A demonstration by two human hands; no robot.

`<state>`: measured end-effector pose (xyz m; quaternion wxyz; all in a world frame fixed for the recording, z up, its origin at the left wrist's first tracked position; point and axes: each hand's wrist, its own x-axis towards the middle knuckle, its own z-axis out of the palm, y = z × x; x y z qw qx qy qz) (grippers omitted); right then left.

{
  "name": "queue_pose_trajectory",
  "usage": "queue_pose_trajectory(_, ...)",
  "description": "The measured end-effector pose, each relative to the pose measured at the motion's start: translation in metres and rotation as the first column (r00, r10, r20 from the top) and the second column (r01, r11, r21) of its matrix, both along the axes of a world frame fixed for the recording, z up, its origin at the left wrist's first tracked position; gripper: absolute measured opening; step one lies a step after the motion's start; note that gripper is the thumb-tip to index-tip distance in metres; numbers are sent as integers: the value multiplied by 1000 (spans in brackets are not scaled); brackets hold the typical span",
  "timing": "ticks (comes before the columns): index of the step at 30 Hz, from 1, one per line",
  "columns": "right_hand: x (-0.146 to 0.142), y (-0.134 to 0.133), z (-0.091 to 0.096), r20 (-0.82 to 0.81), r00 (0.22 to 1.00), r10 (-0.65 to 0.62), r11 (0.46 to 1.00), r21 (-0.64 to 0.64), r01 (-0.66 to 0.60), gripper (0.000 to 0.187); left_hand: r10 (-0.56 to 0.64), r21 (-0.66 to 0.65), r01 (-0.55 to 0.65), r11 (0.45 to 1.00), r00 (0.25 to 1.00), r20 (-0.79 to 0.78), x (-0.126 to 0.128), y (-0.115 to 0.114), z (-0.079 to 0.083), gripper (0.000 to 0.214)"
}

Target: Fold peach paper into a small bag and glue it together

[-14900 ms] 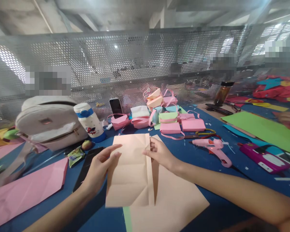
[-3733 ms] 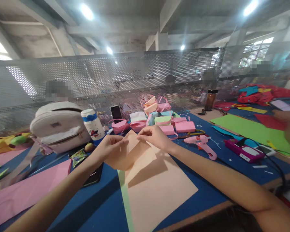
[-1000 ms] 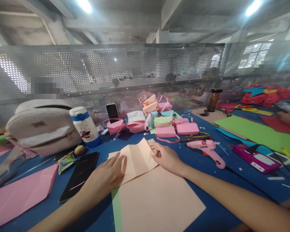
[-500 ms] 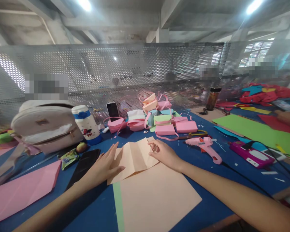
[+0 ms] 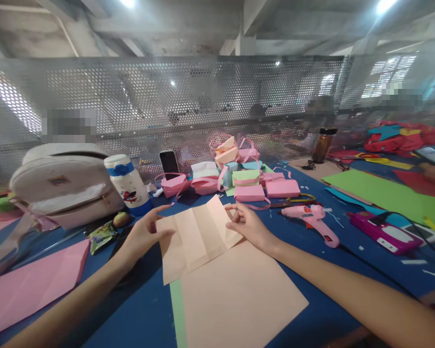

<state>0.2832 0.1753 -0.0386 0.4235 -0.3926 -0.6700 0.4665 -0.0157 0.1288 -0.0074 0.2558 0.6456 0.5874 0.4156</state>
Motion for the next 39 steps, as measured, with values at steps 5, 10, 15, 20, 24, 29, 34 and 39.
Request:
queue_pose_trajectory(5, 2, 3, 4, -29, 996, -82, 993, -86, 79, 42, 89, -75, -77, 994, 979, 185, -3, 1, 10, 67)
queue_pose_trajectory(10, 3, 4, 8, -57, 992, -114, 989, -104, 107, 43, 135, -26, -133, 991, 974, 180, -2, 2, 14, 55)
queue_pose_trajectory(15, 3, 4, 6, -82, 992, -98, 995, -43, 95, 36, 105, -41, -98, 994, 943, 316, -2, 0, 14, 36)
queue_pose_trajectory(20, 3, 6, 7, -122, 986, -111, 994, -9, 111, 36, 131, -27, -130, 991, 929, 345, -7, 0, 11, 35)
queue_pose_trajectory(24, 6, 9, 5, -160, 979, -123, 991, 31, 130, 36, 154, 7, -171, 985, 900, 409, -14, 4, 11, 39)
queue_pose_trajectory(29, 8, 15, 1, -158, 987, -42, 991, 121, 61, 43, 174, 38, -221, 975, 853, 492, -20, 6, 12, 41)
queue_pose_trajectory(34, 7, 4, 8, 34, 987, 157, 933, 323, -159, 41, 175, 14, -227, 974, 788, 591, -21, 7, 10, 48)
queue_pose_trajectory(39, 5, -10, 13, 401, 890, 216, 780, 478, -404, 43, 163, -65, -160, 985, 741, 651, -15, 6, 7, 58)
